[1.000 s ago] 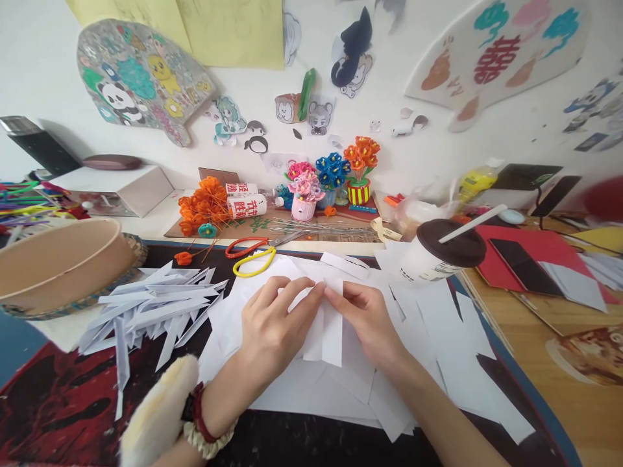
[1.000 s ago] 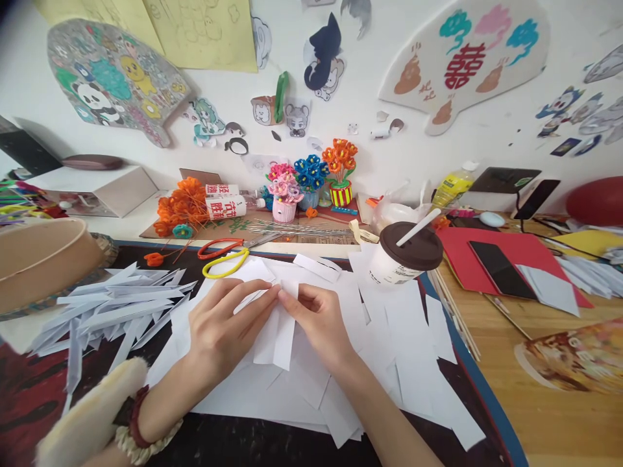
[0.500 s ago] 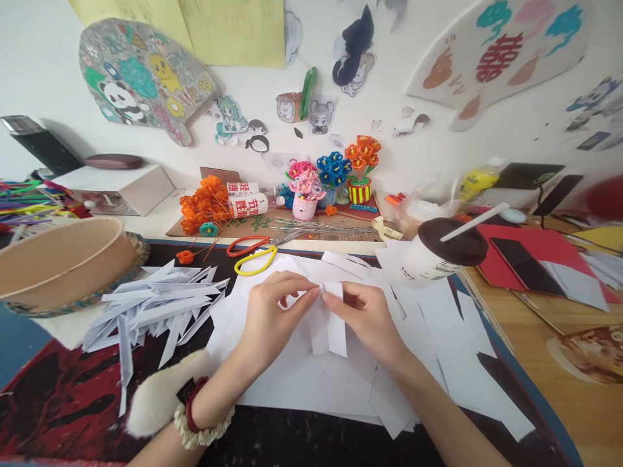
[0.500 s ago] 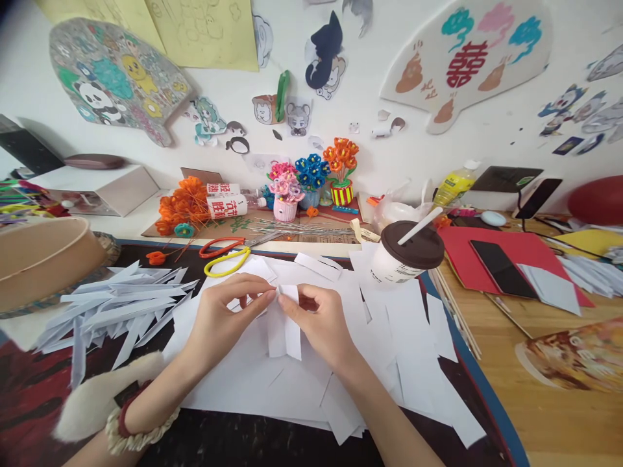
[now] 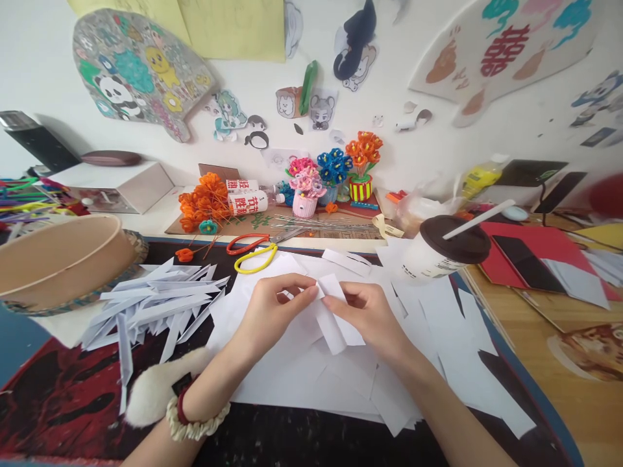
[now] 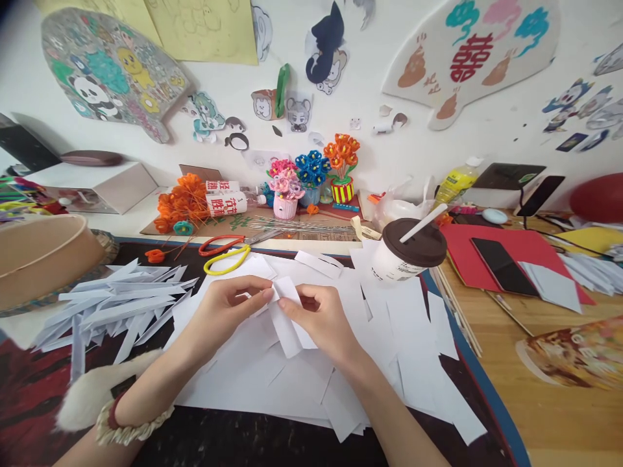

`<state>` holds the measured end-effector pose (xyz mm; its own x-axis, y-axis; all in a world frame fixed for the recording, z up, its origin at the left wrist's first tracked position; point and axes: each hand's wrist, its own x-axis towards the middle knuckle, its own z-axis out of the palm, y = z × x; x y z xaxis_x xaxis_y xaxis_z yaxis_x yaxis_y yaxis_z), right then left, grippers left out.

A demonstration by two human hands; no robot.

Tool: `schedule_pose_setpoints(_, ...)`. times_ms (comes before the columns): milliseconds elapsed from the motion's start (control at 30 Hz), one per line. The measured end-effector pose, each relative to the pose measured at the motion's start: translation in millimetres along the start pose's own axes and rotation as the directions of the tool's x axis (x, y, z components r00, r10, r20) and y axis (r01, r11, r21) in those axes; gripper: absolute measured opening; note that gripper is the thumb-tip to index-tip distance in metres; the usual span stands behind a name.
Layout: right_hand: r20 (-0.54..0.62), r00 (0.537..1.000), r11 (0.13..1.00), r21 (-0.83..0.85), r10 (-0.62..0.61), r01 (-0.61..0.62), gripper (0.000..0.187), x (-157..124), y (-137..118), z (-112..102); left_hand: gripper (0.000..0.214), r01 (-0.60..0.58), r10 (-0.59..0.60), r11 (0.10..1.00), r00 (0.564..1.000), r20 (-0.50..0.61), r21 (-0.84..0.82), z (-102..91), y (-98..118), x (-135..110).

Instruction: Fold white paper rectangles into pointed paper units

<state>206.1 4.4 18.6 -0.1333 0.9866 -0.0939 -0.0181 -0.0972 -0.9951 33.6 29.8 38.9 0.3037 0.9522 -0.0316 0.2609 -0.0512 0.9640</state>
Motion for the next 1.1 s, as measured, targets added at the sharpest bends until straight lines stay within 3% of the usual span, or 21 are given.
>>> schedule_pose_setpoints(267,0.068,0.997,0.997,0.072,0.026,-0.031,0.015,-1.2,-3.2,-0.9,0.016,0.023,-0.025,0.998,0.999,-0.032,-0.051,-0.3,-0.5,0.0)
schedule_pose_setpoints(1100,0.064,0.996,0.996,0.06,0.062,-0.066,0.012,0.0,-2.3,-1.1,0.017,-0.004,0.004,1.0,1.0,-0.011,0.0,-2.2,4.0,0.6)
